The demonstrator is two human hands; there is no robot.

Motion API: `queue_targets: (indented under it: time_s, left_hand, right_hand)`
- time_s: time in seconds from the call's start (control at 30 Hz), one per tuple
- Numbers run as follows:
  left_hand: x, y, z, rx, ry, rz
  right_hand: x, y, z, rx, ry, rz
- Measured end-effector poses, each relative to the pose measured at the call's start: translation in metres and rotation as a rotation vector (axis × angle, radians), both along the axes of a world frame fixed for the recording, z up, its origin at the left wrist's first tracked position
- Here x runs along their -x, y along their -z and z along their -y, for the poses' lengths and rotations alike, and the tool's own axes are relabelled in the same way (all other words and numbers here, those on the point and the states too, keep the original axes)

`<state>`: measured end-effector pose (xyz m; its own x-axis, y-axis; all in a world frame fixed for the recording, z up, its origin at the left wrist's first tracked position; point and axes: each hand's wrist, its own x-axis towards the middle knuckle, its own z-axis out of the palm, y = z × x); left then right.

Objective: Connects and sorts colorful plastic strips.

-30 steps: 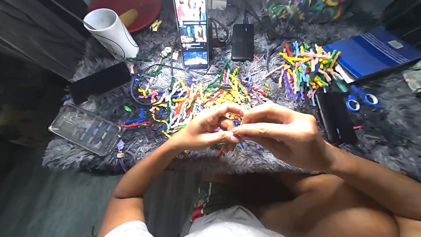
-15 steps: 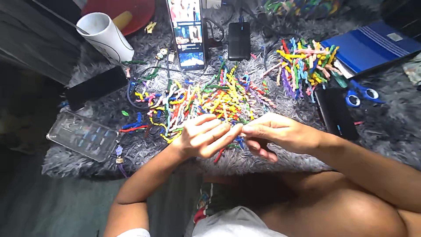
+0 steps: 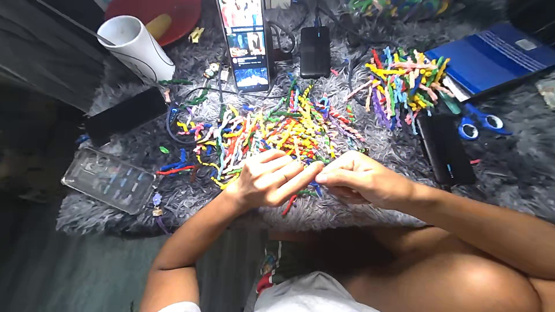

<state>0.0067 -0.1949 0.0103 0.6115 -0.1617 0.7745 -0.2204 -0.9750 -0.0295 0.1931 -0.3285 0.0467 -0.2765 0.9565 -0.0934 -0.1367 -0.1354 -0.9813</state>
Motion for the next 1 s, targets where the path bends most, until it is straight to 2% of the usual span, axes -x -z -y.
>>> queue_targets:
  time_s: [0.07,0.13,0.2,0.27,0.37,0.53,0.8,1.0]
  left_hand:
    - [-0.002,-0.006,0.005,0.184,0.106,-0.061]
    - [-0.001,-0.012,0.006,0.422,0.329,-0.200]
    - [-0.001,-0.016,0.006,0.661,0.599,-0.370]
    - [-0.002,-0.017,0.007,0.836,0.782,-0.492]
    - [-0.001,-0.019,0.006,0.906,0.825,-0.566]
    - [0.001,-0.020,0.000,0.812,0.594,-0.520]
    - [-0.004,-0.018,-0.002,0.948,0.870,-0.714]
    - [-0.003,-0.019,-0.004,0.996,0.771,-0.645]
  right_hand:
    - [-0.006,-0.001,0.002,-0.333,0.030,0.282]
    - [-0.011,-0.006,0.008,-0.670,-0.003,0.563]
    - [-0.014,-0.014,0.018,-0.877,-0.069,0.776]
    - [-0.010,-0.023,0.027,-0.981,-0.120,0.940]
    - [-0.007,-0.030,0.033,-1.000,-0.138,1.057]
    - [-0.014,-0.030,0.032,-0.944,-0.122,1.050]
    - [-0.012,-0.034,0.032,-0.984,-0.192,1.170]
    - [-0.017,-0.037,0.031,-0.973,-0.146,1.170]
